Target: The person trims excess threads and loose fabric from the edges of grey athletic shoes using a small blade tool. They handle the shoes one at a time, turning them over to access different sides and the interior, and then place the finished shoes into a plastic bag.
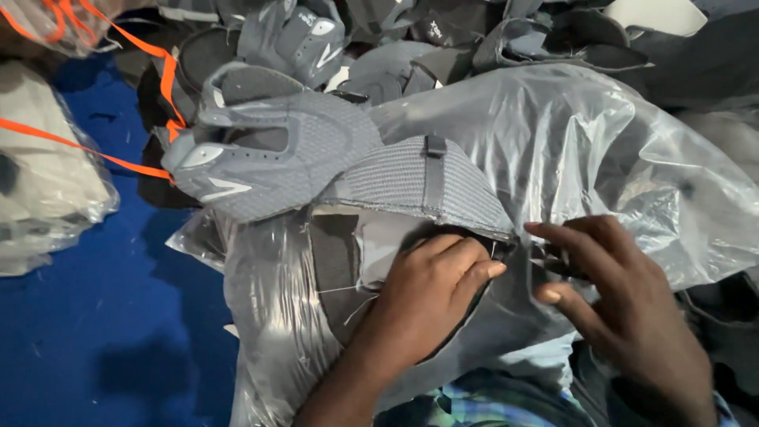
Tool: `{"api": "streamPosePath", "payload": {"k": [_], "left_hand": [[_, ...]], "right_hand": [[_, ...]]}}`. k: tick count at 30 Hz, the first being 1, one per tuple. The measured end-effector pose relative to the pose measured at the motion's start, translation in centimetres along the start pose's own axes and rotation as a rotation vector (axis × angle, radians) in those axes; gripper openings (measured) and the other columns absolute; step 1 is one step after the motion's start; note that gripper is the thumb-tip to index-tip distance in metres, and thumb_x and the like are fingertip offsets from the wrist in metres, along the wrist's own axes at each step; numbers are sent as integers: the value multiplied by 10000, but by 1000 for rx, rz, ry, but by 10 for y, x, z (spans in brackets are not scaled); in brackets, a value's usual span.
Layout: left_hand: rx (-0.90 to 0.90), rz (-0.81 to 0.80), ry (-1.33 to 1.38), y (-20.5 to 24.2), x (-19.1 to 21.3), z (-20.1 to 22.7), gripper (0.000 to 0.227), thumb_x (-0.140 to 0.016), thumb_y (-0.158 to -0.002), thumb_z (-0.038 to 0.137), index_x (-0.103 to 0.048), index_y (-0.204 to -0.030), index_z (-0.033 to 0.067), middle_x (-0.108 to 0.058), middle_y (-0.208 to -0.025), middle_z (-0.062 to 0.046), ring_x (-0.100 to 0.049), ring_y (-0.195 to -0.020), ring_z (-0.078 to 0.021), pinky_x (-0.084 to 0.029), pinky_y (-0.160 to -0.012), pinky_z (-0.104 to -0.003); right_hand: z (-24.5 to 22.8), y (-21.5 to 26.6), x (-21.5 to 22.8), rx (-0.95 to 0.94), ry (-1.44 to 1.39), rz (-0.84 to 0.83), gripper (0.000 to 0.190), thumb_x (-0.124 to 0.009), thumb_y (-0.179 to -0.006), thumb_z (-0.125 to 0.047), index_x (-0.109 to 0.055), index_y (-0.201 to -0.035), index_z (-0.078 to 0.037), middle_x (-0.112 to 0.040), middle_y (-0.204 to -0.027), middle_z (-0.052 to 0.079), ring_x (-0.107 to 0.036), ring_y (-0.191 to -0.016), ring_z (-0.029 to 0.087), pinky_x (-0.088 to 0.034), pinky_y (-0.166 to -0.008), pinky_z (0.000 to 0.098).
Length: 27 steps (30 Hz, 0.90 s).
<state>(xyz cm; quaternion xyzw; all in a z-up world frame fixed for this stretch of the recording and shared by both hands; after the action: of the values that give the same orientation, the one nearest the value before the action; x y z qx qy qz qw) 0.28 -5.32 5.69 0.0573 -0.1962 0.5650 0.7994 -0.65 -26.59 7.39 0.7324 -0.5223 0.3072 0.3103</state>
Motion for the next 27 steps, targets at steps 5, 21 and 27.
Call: {"api": "streamPosePath", "payload": {"k": [5,21,27], "left_hand": [[-39,38,-36,0,-1,1,212,-654,-1018,235,-658,-948,36,-665,-895,-125,-647,-855,-339,-497,-774,-452],[68,-23,-47,-3,-4,-2,230,-682,-955,248,-690,-854,41,-695,-816,-94,-679,-745,-304,-509,-673,-423],[13,-37,10,-1,1,0,211,-679,-963,221,-693,-846,46,-685,-806,-84,-670,-729,-281,-498,-654,-400]], "right_hand": [[-4,24,-13,81,-81,-19,460,-731,-866,-232,-659,-1298,-92,-679,-1120,61,-715,-816,169,-559,-587,272],[-20,2,-17,254,-176,-61,331,-710,-829,-94,-608,-1132,-11,-602,-881,141,-632,-696,333,-476,-558,413],[0,2,-35,162,-78,-146,173,-725,-899,-129,-610,-1003,-54,-610,-843,126,-645,-705,340,-471,-579,439]]}}
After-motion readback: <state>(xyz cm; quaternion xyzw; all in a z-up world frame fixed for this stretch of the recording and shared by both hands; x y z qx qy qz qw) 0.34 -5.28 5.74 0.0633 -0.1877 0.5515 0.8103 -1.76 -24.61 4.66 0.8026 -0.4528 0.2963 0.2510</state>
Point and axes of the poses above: each hand's wrist, its own y-axis away from the middle knuckle, its own x-axis out of the back of the hand, z = x × y, the point moved 3 cm from there along -y, towards the middle knuckle
